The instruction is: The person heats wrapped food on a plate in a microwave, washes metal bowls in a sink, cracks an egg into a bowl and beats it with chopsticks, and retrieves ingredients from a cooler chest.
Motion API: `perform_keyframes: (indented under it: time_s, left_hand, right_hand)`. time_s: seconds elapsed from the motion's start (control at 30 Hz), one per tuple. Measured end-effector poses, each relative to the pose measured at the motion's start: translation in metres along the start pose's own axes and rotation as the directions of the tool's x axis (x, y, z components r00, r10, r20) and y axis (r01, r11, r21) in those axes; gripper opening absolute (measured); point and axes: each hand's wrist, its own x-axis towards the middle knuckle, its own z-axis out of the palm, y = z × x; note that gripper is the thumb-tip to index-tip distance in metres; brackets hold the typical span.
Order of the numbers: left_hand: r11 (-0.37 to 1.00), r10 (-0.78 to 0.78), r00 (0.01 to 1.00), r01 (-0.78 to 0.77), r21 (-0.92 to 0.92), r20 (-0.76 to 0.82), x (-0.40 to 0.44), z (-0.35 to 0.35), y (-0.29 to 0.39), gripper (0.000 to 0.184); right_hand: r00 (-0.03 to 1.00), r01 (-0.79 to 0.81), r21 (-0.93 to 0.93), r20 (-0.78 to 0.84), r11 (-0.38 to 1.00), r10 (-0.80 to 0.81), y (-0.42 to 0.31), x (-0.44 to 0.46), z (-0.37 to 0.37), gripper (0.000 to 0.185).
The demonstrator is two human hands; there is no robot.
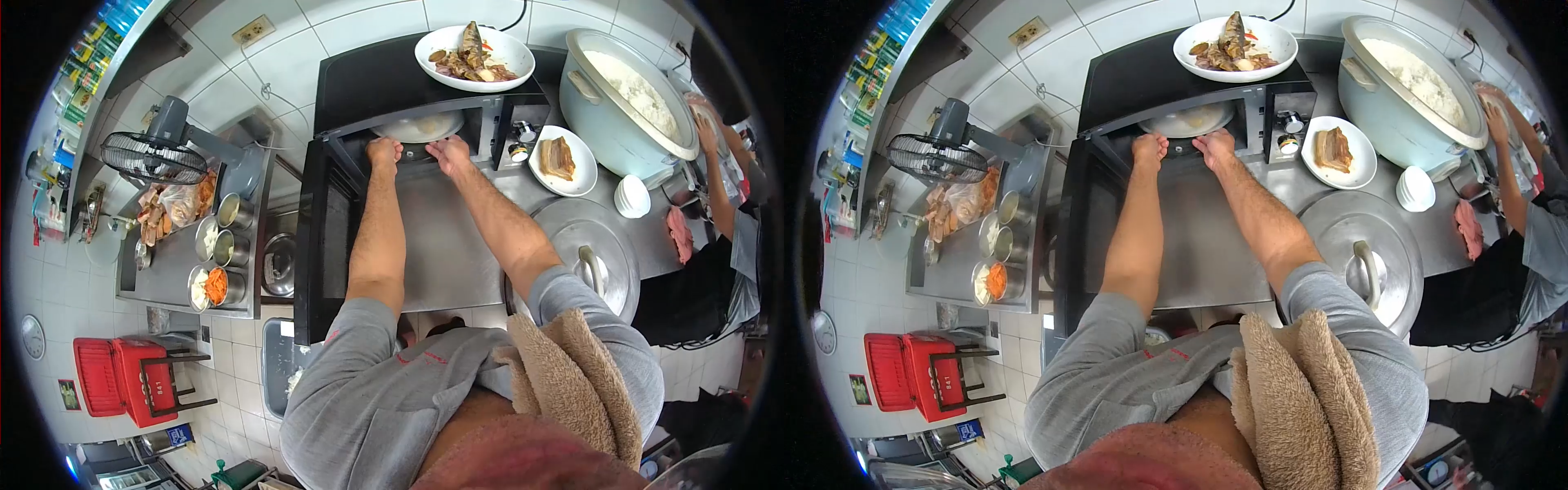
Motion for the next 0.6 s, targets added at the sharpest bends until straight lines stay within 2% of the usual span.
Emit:
perform_keyframes:
  time_s: [0.07,0.1,0.13,0.17,0.2,0.23,0.27,0.3,0.37,0.4,0.43,0.47,0.5,0.53,0.57,0.6]
  left_hand:
    - [0.999,-0.035,0.999,0.036,-0.012,0.016,0.002,-0.004,-0.011,0.006]
    - [0.999,-0.046,0.999,0.046,-0.010,0.010,-0.004,-0.004,-0.013,0.005]
    - [0.998,-0.064,0.998,0.064,-0.005,0.004,-0.012,-0.006,-0.019,0.005]
    - [0.999,-0.011,1.000,0.011,-0.035,0.010,-0.013,-0.009,-0.036,0.012]
    - [0.999,0.049,0.997,-0.049,0.014,-0.057,-0.042,-0.002,-0.035,0.021]
    - [0.992,0.117,0.986,-0.110,0.065,-0.122,-0.086,0.005,-0.025,0.031]
    - [0.957,0.272,0.962,-0.271,0.103,0.002,-0.123,0.004,-0.023,0.034]
    - [0.896,0.414,0.901,-0.429,0.117,0.129,-0.162,-0.002,-0.019,0.038]
    - [0.791,0.502,0.809,-0.573,0.217,0.306,-0.257,-0.020,0.014,0.034]
    - [0.625,0.577,0.697,-0.712,0.319,0.426,-0.300,-0.035,0.039,0.029]
    - [0.442,0.680,0.551,-0.835,0.328,0.484,-0.328,-0.056,0.054,0.024]
    - [0.344,0.729,0.485,-0.870,0.354,0.483,-0.355,-0.079,0.071,0.022]
    - [0.082,0.769,0.297,-0.924,0.373,0.567,-0.367,-0.114,0.088,0.020]
    - [0.234,0.858,0.328,-0.935,0.266,0.396,-0.377,-0.142,0.092,0.022]
    - [0.296,0.919,0.364,-0.892,0.341,0.154,-0.378,-0.179,0.092,0.027]
    - [0.367,0.915,0.400,-0.782,0.503,-0.046,-0.380,-0.196,0.093,0.033]
  right_hand:
    - [0.999,-0.037,-0.044,0.034,0.998,0.039,-0.005,-0.013,-0.008,0.039]
    - [0.995,-0.062,-0.053,-0.081,0.997,0.058,-0.011,-0.032,-0.004,0.038]
    - [0.993,-0.058,-0.047,-0.107,0.997,0.053,-0.018,-0.049,-0.009,0.038]
    - [0.998,-0.041,-0.200,-0.046,0.979,0.032,-0.024,-0.066,-0.015,0.037]
    - [1.000,-0.010,-0.349,0.024,0.937,0.020,-0.030,-0.075,-0.021,0.037]
    - [0.999,0.036,-0.453,0.013,0.891,-0.034,-0.030,-0.079,-0.033,0.030]
    - [0.999,0.036,-0.451,-0.003,0.892,-0.042,-0.037,-0.087,-0.042,0.030]
    - [0.991,0.088,-0.531,-0.041,0.843,-0.129,-0.045,-0.096,-0.049,0.025]
    - [0.933,0.213,-0.631,-0.096,0.746,-0.347,-0.054,-0.093,-0.075,0.018]
    - [0.887,0.212,-0.676,-0.170,0.706,-0.429,-0.061,-0.094,-0.083,0.022]
    - [0.821,0.257,-0.699,-0.207,0.668,-0.532,-0.061,-0.078,-0.101,0.024]
    - [0.741,0.299,-0.722,-0.235,0.623,-0.628,-0.061,-0.060,-0.118,0.026]
    - [0.729,0.283,-0.734,-0.255,0.618,-0.636,-0.068,-0.056,-0.122,0.034]
    - [0.731,0.277,-0.735,-0.256,0.618,-0.632,-0.070,-0.050,-0.128,0.034]
    - [0.709,0.263,-0.766,-0.258,0.586,-0.656,-0.070,-0.041,-0.131,0.038]
    - [0.734,0.217,-0.773,-0.273,0.596,-0.621,-0.075,-0.042,-0.128,0.042]
